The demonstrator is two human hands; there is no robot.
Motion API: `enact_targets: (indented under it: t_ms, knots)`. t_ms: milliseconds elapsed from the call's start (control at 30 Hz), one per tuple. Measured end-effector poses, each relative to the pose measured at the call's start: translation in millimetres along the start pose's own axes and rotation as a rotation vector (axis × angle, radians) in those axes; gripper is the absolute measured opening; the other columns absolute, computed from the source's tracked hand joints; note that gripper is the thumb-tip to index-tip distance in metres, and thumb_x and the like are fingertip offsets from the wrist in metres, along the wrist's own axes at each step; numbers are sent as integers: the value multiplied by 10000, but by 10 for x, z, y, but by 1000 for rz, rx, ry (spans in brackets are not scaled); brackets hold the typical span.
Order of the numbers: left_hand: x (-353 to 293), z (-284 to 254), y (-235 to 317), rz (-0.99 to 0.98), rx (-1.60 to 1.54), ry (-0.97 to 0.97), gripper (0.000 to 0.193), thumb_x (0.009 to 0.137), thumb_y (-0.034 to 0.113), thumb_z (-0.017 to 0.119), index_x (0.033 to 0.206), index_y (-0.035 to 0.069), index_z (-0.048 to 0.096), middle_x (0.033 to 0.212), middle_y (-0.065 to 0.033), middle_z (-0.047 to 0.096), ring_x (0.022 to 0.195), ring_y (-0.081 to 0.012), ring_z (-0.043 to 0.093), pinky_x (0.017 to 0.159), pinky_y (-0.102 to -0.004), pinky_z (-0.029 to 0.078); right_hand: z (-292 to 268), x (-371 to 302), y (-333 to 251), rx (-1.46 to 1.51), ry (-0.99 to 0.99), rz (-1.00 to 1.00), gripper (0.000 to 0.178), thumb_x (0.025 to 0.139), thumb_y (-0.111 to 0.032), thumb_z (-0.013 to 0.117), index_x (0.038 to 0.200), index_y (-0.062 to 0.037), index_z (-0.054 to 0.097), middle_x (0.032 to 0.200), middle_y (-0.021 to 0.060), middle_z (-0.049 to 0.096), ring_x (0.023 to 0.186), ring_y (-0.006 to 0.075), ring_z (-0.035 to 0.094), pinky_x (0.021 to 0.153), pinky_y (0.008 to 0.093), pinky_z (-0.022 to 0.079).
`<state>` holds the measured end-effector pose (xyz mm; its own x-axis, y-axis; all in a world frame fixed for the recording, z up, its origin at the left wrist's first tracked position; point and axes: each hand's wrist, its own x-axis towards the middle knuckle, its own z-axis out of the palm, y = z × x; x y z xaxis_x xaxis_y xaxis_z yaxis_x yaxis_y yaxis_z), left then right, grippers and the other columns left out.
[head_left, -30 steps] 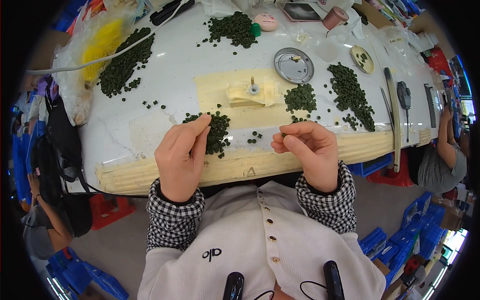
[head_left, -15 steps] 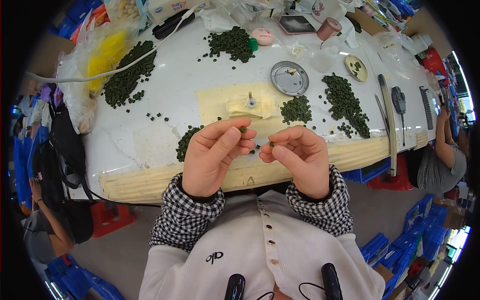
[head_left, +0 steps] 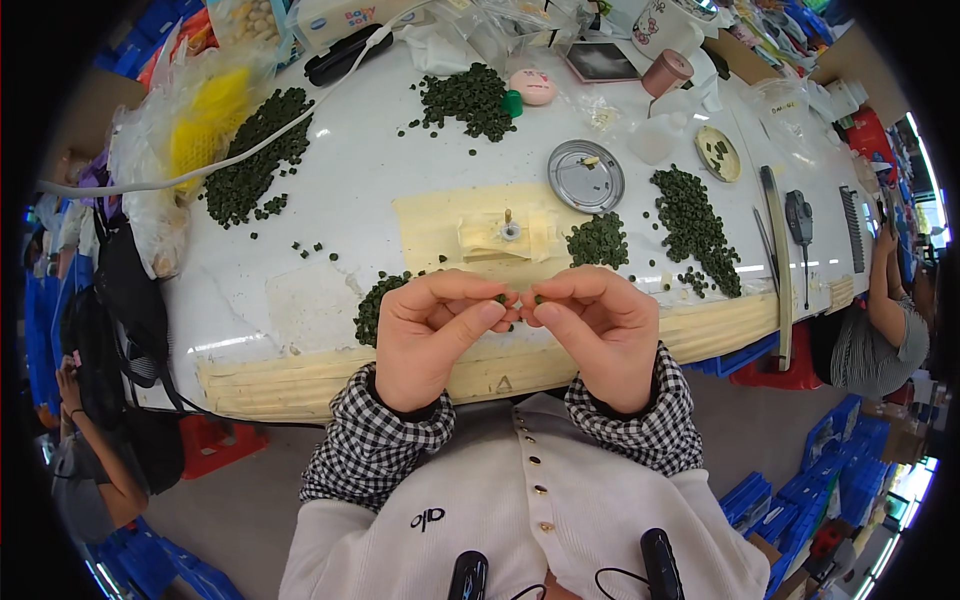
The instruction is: Assembling small toy components by inserting green plastic pieces into a white base.
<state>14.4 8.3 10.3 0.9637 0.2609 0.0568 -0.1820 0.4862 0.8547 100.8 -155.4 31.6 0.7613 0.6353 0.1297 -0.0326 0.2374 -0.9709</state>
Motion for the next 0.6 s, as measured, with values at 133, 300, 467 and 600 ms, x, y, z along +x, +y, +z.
enact_targets:
  t_ms: [133, 300, 467, 600]
  knots:
    - [-14, 44, 28, 6, 34, 37, 165, 874, -65, 631, 1038, -54, 636, 966, -150, 700, 877, -166, 683, 789, -273, 564, 1, 64, 67, -123, -48, -97, 211, 837, 78, 658, 1042, 27, 675, 974, 105, 634, 908, 158, 629, 810, 270, 513]
    - [-27, 2, -4, 61, 51, 32, 172, 851, -97, 644, 1019, -62, 638, 969, -158, 698, 869, -167, 684, 789, -269, 562, 36, 72, 125, -52, -71, -67, 239, 839, 90, 649, 1064, 18, 682, 993, 99, 604, 913, 162, 618, 807, 270, 506]
    - [-25, 0, -15, 80, 50, 29, 176, 840, -113, 647, 1010, -69, 639, 984, -161, 690, 881, -170, 682, 797, -269, 559, 57, 63, 193, 102, -53, -28, 226, 856, 103, 618, 1066, 35, 671, 1011, 104, 594, 908, 163, 623, 799, 260, 521]
    - [-30, -23, -32, 73, 55, 17, 179, 833, -124, 647, 1004, -72, 643, 989, -158, 684, 895, -172, 679, 807, -268, 556, 73, 70, 183, 171, -52, -6, 226, 863, 108, 606, 1068, 36, 668, 1004, 101, 586, 901, 166, 632, 799, 256, 536]
